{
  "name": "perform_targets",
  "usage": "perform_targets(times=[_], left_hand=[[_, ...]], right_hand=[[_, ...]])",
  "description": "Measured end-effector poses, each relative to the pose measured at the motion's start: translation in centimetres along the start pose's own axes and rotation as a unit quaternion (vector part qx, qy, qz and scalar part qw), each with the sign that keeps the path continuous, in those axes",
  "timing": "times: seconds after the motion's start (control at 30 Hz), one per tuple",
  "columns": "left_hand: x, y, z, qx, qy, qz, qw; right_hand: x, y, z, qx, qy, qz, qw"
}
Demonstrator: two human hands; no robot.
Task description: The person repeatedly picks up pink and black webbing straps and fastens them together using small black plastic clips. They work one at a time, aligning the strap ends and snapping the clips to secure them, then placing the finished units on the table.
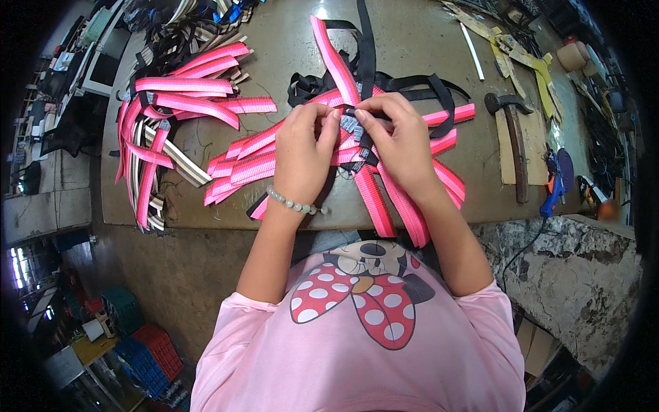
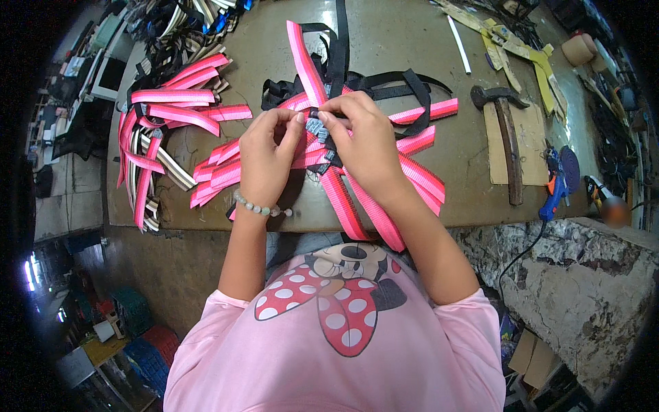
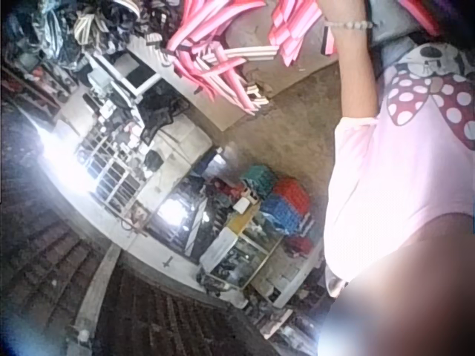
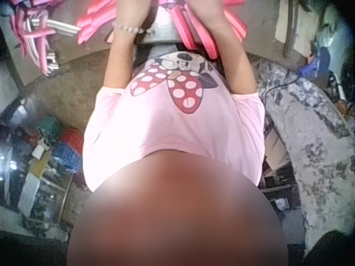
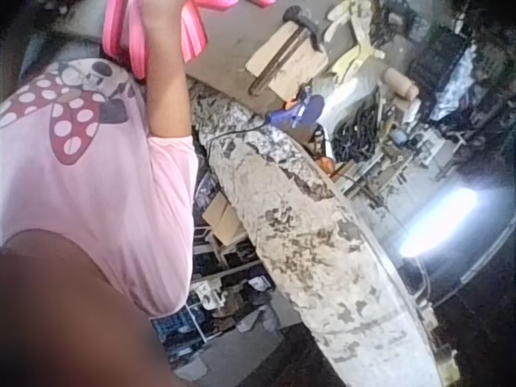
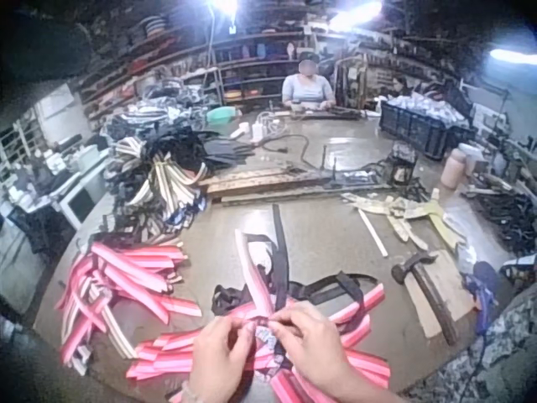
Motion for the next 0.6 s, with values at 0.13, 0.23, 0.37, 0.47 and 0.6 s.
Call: perform_targets(times=[0.13,0.23,0.37,0.47,0.6], left_hand=[[0.0,0.0,0.5,0.018,0.007,-0.012,1.0],[0.1,0.0,0.4,0.017,0.009,-0.009,1.0],[0.0,0.0,0.6,0.024,-0.004,-0.015,1.0],[-0.8,0.4,1.1,0.009,0.002,-0.031,0.999],[-5.9,2.9,0.8,-0.009,-0.012,-0.062,0.998]], right_hand=[[0.6,0.2,-0.2,-0.004,0.026,-0.004,1.0],[0.8,0.1,-0.1,-0.005,0.031,-0.01,0.999],[0.6,0.2,0.1,-0.028,0.077,-0.015,0.997],[0.3,0.1,0.1,-0.004,0.045,-0.003,0.999],[-1.1,-0.2,-0.3,0.072,-0.076,-0.058,0.993]])
Point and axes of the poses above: each hand's wrist, its own y-axis away from the middle knuckle, its own x-axis out of the palm, z = x × y, the point moved 3 cm from there along -y, towards the middle knuckle, and after that the axes turned 10 degrees about y, right-handed, at the moved point
